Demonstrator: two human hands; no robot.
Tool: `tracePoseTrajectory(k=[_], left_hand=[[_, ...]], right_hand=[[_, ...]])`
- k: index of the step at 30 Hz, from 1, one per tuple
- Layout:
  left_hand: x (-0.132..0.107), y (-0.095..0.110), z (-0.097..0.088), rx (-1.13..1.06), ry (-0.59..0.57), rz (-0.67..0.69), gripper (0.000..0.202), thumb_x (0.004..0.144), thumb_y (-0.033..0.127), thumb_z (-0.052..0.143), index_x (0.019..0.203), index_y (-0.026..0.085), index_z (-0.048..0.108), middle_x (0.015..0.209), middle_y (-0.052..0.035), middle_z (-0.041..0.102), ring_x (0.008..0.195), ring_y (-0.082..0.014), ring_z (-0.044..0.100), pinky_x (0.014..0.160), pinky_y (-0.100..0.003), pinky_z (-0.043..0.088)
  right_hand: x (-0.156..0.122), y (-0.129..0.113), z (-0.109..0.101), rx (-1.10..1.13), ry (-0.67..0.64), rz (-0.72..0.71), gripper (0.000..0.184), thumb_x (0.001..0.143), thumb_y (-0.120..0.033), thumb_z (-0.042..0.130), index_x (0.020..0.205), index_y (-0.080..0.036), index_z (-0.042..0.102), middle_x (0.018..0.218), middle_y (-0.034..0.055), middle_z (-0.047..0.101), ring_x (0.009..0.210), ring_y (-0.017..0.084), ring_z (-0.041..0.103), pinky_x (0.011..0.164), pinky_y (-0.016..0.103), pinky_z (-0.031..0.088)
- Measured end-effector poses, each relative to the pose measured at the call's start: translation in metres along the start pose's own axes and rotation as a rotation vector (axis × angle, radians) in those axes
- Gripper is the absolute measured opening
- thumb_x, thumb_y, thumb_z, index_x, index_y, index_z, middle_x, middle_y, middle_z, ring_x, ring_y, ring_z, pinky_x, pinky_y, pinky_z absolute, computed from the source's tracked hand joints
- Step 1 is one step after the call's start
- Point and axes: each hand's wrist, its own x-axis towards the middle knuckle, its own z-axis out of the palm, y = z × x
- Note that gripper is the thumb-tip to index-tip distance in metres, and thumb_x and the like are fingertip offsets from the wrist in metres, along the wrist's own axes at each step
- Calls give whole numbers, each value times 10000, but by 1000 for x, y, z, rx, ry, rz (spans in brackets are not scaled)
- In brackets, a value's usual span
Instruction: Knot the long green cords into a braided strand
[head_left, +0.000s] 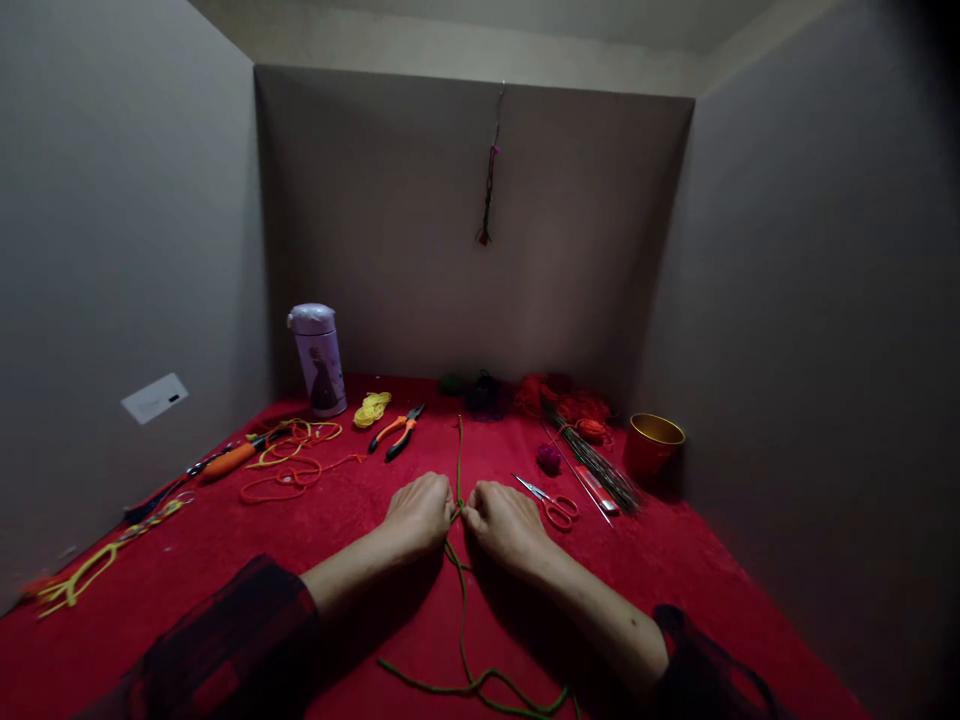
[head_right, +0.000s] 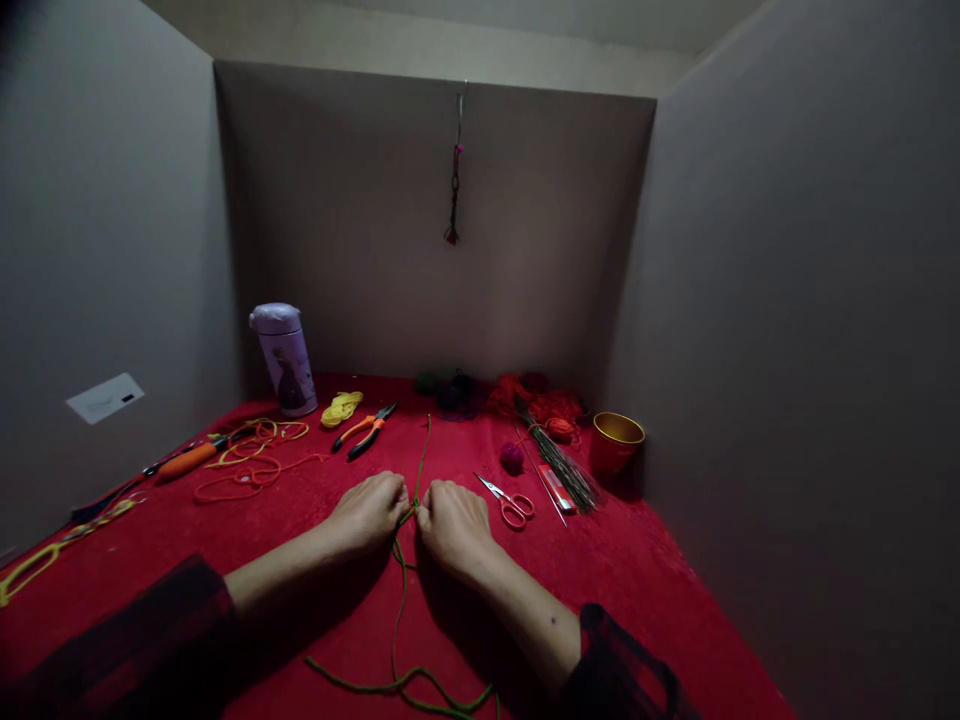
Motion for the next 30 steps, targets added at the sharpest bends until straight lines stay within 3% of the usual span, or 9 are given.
tracePoseTrajectory(k=[5,8,11,13,16,18,22,26,30], left_hand=[[6,0,3,-246,8,10,135,718,72,494,624,167,474,648,-15,575,632,-128,518,540,-222,308],[8,3,3,-543,-73,-127,185,695,36,481,625,184,396,510,39,514,464,-90,459,463,-196,273],[6,2,2,-840,-234,-210,127,751,123,448,662,196,395,377,66,458,295,-75,345,383,-188,231],[4,-1,-1,-939,-319,-153,162,773,259,472,636,182,436,350,42,462,264,-73,320,351,-193,216],[1,-6,-6,-992,-402,-69,345,713,461,552,568,156,485,360,12,479,271,-63,319,327,-203,208],[0,-7,-9,-1001,-429,-61,377,639,491,620,536,152,491,352,19,460,278,-52,299,321,-204,183],[1,-8,-8,-995,-438,-136,307,539,395,666,491,172,460,309,65,370,267,-43,254,318,-204,121],[3,-8,-9,-968,-419,-162,219,522,330,611,481,178,459,309,74,351,261,-50,274,317,-195,121],[4,-10,-13,-880,-401,-173,131,535,274,540,479,172,480,301,66,359,251,-60,273,315,-201,131]], right_hand=[[-3,6,7,244,71,-46,120,773,-181,530,657,-160,553,684,50,645,651,150,582,551,241,311],[0,7,15,522,-15,4,106,763,-145,489,661,-173,491,552,9,602,538,128,587,494,210,337],[4,6,19,775,-164,120,80,773,-128,440,726,-193,441,456,-32,557,436,142,593,382,188,320],[5,4,19,874,-216,185,82,783,-130,434,743,-199,421,457,-34,568,418,155,596,330,180,305],[5,2,17,962,-247,231,82,802,-142,448,750,-197,416,480,-27,597,357,136,550,297,180,315],[5,2,16,995,-248,231,77,799,-151,482,765,-190,424,482,-28,606,300,114,491,282,182,310],[7,6,19,1047,-254,230,112,767,-112,502,834,-178,442,455,-54,584,280,112,476,265,175,294],[8,8,15,1029,-332,236,73,769,-99,450,745,-157,488,446,-33,575,265,91,450,254,172,261],[8,9,5,1108,-352,266,91,755,-123,447,677,-169,461,565,17,629,438,121,598,290,163,278]])
